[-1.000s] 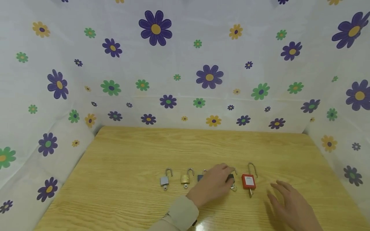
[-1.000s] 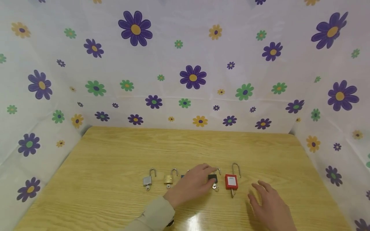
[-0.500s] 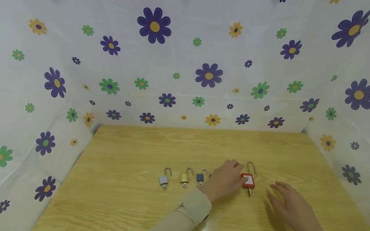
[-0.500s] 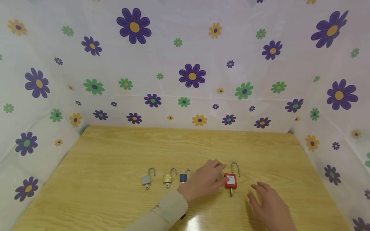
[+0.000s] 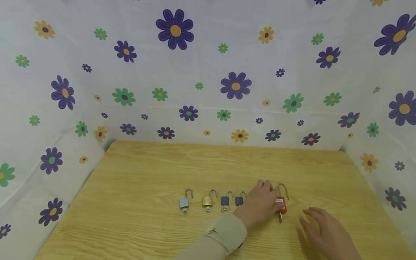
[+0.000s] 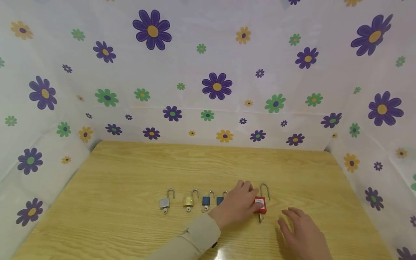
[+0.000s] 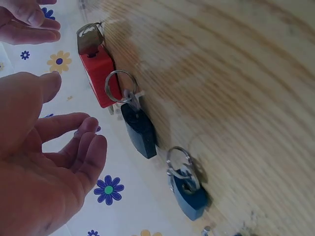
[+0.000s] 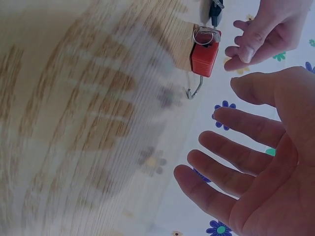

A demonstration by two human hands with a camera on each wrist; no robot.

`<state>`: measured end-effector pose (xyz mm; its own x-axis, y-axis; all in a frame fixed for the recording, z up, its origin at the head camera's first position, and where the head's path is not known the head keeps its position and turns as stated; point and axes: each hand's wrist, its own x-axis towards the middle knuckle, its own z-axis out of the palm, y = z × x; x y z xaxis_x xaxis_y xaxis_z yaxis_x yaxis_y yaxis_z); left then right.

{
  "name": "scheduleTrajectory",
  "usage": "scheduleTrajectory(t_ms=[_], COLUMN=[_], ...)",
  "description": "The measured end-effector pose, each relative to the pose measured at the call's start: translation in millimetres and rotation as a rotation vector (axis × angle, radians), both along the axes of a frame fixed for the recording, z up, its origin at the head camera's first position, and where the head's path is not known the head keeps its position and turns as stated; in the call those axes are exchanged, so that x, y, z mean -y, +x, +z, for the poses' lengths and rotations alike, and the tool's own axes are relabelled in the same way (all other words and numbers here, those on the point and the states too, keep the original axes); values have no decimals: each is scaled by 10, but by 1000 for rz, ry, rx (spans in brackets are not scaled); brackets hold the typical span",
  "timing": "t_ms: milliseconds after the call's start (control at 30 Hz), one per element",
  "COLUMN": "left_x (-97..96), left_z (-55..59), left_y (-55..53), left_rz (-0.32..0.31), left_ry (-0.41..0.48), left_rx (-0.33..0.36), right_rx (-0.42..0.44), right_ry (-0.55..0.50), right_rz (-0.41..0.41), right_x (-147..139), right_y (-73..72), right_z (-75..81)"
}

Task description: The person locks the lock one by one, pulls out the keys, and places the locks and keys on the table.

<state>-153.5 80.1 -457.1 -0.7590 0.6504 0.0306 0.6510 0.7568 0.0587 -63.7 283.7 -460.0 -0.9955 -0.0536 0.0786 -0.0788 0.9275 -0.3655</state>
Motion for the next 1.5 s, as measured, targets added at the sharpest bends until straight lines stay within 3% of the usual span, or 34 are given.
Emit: scheduleTrajectory(t_ms=[267, 433, 633, 900, 1067, 1300, 1400, 1500], left_x=[-27, -45, -85, -33, -47, -41, -39, -42], left_z=[13, -20, 5, -40, -106, -105, -100, -74], left_y=[63, 77, 116, 170, 182, 209, 190, 178], left_rz=[2, -33, -45, -68, -66, -78, -70, -19], left_ry=[-66, -90, -70, 8, -3, -36, 33, 168], left_rx=[-38, -61, 85, 149, 95, 10, 78, 254], right_rx=[48, 66, 69, 67, 28, 5, 20, 44], right_ry=[27, 19, 16, 4, -15, -18, -14, -18], right_rz=[-8, -8, -16, -18, -12, -16, -22, -33], right_x=[-17, -13, -11, -4, 5, 7, 1, -6], right_y=[-28, -39, -49, -50, -21, -23, -33, -46], right_z=[18, 19, 20, 14, -21, -2, 11, 16])
